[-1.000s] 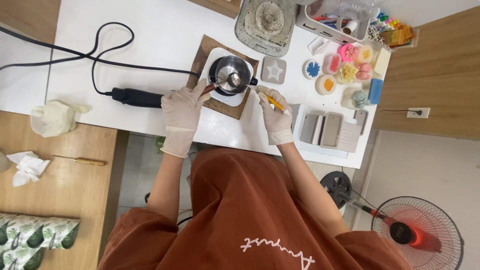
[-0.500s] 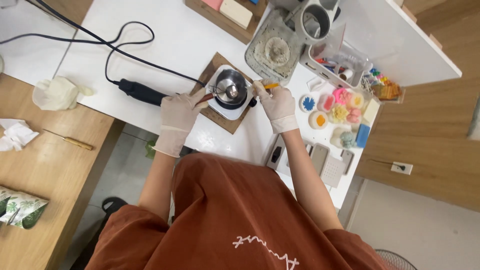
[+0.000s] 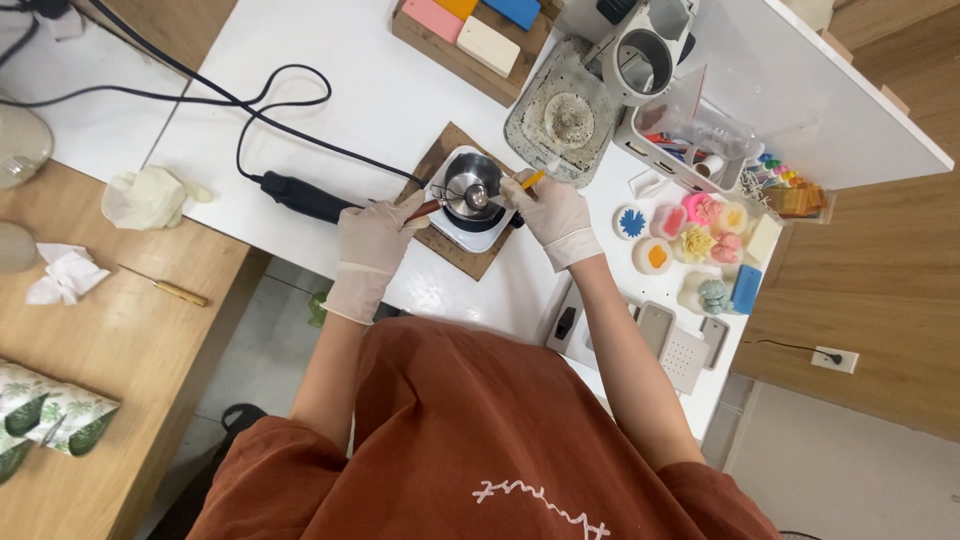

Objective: Crafting and demolding decorative soaps using various molds and a melting station.

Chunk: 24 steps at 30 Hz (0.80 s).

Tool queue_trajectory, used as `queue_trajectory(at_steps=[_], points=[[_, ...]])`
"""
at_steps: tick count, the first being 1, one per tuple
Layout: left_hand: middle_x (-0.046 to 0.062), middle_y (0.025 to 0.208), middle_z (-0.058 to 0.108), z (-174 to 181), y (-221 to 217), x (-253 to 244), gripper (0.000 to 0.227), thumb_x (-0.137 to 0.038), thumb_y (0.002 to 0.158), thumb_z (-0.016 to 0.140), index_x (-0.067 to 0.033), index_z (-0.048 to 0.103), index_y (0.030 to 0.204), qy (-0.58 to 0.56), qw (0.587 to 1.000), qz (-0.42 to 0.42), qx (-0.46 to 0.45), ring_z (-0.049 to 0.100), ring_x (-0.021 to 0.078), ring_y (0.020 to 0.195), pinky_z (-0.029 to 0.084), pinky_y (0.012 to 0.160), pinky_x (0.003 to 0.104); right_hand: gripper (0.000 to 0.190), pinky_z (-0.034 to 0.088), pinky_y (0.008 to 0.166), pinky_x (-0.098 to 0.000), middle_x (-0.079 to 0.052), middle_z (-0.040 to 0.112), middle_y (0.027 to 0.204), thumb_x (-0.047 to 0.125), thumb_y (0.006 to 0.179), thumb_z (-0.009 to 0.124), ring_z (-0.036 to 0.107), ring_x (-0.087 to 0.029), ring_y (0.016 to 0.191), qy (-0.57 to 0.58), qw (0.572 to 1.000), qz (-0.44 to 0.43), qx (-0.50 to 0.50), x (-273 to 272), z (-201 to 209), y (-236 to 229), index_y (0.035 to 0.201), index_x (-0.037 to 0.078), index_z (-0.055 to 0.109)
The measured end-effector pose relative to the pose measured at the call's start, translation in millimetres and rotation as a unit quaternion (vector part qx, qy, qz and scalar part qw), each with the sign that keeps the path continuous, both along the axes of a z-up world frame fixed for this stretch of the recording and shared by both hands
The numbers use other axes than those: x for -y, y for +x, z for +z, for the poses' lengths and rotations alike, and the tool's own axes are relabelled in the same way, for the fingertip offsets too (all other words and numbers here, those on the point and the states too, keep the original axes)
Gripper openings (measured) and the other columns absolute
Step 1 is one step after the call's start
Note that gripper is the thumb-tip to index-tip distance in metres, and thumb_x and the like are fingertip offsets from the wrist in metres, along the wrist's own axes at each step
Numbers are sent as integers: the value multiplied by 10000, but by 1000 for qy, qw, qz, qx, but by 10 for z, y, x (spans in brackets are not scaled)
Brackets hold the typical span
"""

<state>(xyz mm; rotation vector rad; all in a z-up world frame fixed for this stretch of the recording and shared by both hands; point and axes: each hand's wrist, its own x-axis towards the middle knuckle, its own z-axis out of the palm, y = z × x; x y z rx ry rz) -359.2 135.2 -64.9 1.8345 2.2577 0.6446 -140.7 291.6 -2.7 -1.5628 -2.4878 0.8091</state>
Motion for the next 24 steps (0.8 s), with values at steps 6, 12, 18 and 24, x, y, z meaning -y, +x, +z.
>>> queue_trajectory(at_steps=[6, 12, 18, 24], points=[[65, 778, 681, -64, -21, -10, 441, -458, 974, 655, -258, 692, 1365, -27, 1000, -3, 10, 653, 239, 690, 465, 698, 383, 245, 573, 670, -383, -102, 755, 880, 376, 970, 692, 719, -282, 742, 67, 995, 6, -80, 19, 8, 9, 1067, 181, 803], [41, 772, 694, -250, -38, -24, 425, -469, 952, 645, -265, 709, 1319, -10, 1000, 7, -4, 671, 232, 684, 468, 700, 409, 244, 573, 801, -377, -87, 765, 1003, 180, 904, 764, 704, -283, 851, 108, 983, 77, -127, 266, 65, 202, 1144, 213, 788], [49, 753, 677, -249, -20, -18, 435, -469, 952, 652, -269, 709, 1335, -14, 1000, 5, -21, 661, 231, 666, 465, 687, 400, 307, 559, 800, -405, -124, 728, 928, 168, 902, 757, 668, -304, 835, 81, 994, 10, -73, 469, 158, 342, 1196, 252, 787], [56, 712, 662, -84, -28, -11, 437, -460, 949, 658, -266, 708, 1336, -36, 999, -3, -12, 643, 241, 634, 459, 688, 397, 192, 584, 786, -322, -65, 786, 1048, 237, 958, 746, 740, -176, 882, 77, 964, -51, -250, 485, 42, 443, 1128, 160, 794]])
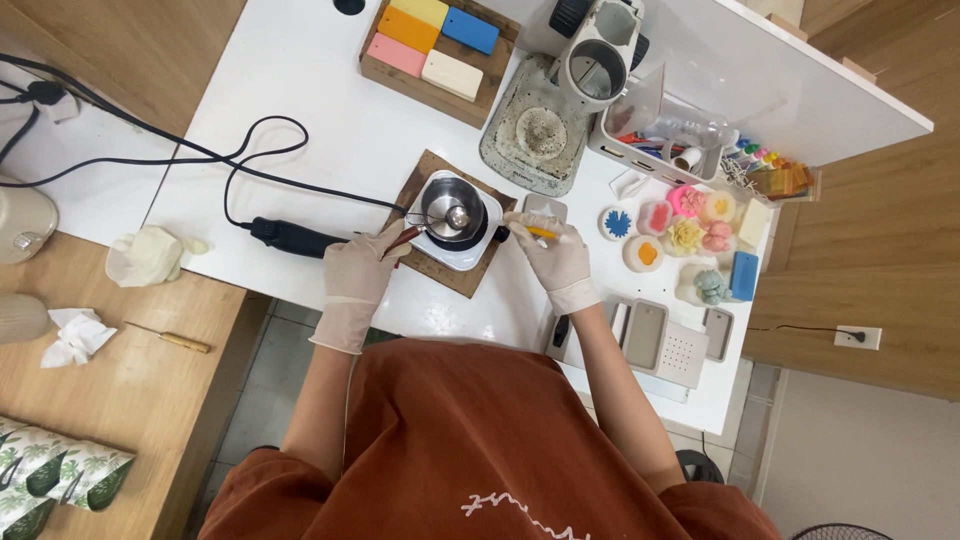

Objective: Crafting and demolding decorative soaps using various molds and a melting station.

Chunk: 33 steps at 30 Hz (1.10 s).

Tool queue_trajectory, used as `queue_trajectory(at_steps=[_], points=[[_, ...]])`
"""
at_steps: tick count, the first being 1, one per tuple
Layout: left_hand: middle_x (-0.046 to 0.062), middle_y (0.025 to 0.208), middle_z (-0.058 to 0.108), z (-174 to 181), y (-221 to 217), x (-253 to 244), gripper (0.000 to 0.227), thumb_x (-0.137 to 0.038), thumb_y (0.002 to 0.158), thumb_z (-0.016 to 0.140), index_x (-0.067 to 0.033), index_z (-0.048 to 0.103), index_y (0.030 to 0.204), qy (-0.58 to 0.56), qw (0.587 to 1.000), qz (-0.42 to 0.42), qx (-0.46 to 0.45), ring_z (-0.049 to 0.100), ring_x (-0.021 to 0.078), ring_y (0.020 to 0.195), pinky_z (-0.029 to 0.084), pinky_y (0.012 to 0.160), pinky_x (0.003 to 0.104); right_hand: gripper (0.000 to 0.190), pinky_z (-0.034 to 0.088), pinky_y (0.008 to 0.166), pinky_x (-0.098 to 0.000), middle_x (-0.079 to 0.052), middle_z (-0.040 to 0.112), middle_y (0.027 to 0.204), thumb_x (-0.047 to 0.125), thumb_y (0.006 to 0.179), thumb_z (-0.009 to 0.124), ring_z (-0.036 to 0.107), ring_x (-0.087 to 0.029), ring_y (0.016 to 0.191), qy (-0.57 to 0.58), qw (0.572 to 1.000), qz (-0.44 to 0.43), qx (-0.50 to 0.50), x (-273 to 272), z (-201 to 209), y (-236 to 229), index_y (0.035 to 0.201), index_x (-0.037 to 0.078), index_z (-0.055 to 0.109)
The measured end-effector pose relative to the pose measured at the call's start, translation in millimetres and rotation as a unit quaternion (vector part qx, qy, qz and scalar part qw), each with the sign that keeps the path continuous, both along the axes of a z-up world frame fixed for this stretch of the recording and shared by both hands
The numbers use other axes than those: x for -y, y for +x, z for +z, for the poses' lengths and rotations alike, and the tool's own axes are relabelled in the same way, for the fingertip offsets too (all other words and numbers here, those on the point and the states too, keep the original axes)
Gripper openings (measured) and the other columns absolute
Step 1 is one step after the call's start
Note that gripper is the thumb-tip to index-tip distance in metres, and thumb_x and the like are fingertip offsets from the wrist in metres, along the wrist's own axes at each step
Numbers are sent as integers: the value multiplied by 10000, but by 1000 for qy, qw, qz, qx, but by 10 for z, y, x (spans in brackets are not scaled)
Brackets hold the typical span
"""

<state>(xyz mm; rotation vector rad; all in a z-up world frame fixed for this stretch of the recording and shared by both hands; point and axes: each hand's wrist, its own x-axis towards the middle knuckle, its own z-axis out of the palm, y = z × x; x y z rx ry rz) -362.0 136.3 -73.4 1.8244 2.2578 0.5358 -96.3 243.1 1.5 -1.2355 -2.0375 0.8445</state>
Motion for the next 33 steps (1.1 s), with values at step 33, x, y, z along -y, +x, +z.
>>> queue_trajectory(at_steps=[33], points=[[32, 751, 685, -114, -12, -69, 454, -513, 971, 595, -291, 680, 1357, -41, 999, -3, -9, 652, 226, 680, 454, 756, 418, 225, 567, 779, -293, -62, 795, 959, 283, 957, 734, 743, -158, 842, -64, 990, -119, 28, 47, -82, -187, 1112, 136, 806]])
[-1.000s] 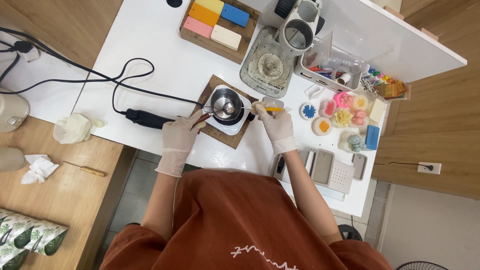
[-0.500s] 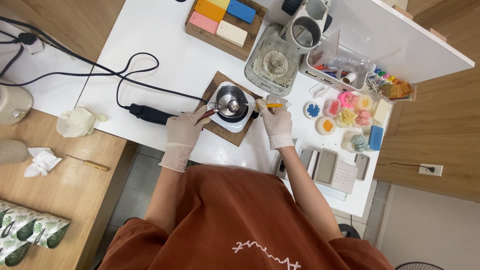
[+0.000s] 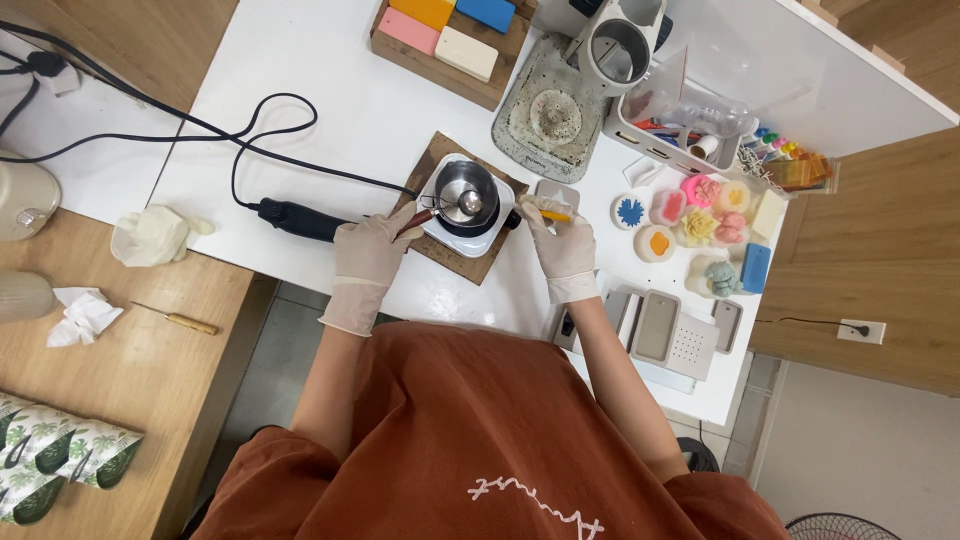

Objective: Crafting and demolding decorative soaps using various molds and a melting station.

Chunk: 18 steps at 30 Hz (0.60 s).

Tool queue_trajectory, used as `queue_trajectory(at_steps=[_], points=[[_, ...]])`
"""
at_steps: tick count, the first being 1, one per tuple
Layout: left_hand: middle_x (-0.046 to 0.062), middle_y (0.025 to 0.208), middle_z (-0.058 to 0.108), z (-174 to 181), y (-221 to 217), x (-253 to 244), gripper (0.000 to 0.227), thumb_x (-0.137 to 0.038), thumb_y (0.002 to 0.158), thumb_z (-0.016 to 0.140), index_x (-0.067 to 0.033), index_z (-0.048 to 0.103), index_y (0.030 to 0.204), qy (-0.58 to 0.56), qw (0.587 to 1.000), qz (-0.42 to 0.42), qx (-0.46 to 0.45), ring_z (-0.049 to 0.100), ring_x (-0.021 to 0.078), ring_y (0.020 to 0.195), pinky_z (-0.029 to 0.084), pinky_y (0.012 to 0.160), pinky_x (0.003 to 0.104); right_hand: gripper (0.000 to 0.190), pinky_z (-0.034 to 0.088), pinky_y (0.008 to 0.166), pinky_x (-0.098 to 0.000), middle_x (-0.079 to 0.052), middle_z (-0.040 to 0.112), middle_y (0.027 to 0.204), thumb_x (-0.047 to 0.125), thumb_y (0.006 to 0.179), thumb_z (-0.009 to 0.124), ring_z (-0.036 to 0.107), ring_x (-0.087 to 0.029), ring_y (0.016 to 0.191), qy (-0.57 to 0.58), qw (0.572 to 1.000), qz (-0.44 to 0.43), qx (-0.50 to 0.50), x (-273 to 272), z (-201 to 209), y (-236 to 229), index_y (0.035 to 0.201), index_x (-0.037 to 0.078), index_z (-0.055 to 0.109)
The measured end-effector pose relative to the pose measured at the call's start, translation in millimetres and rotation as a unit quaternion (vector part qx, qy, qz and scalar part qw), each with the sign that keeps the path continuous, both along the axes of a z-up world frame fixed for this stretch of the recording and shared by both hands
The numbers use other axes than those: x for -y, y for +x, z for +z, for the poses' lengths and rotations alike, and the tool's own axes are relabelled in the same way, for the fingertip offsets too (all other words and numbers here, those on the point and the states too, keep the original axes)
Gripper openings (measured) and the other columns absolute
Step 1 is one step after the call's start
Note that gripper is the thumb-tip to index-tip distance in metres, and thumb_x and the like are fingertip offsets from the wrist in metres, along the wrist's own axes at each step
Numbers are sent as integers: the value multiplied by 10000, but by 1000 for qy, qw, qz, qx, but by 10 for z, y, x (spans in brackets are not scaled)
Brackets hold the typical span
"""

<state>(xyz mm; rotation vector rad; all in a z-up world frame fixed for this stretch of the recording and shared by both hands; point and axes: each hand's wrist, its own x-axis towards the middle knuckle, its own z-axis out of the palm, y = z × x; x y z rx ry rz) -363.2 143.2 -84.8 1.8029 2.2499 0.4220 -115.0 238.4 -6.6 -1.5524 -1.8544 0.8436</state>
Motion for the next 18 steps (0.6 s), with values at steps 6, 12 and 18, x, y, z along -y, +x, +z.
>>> queue_trajectory(at_steps=[6, 12, 18], points=[[31, 747, 680, -24, 2, 18, 434, -506, 959, 616, -298, 695, 1333, 25, 999, 7, 25, 645, 227, 668, 452, 740, 408, 242, 548, 967, -252, -107, 741, 1201, 31, 968, 728, 690, -147, 1066, -57, 975, 48, -207, -16, -404, 10, 1206, -10, 743], [43, 758, 677, 30, 6, 16, 433, -484, 981, 616, -308, 671, 1373, 20, 1000, -1, -7, 651, 232, 667, 449, 704, 411, 243, 552, 1012, -244, -84, 751, 1201, 32, 949, 702, 703, -130, 1102, -140, 931, 25, -336, 15, -756, 148, 1189, 15, 735], [39, 772, 688, 60, 0, 17, 456, -454, 971, 622, -309, 647, 1403, 19, 999, -12, -28, 664, 224, 675, 461, 714, 411, 249, 532, 922, -236, -120, 742, 1172, 18, 986, 701, 647, -137, 1027, -82, 969, 9, -233, 100, -592, 209, 1229, -2, 753]])
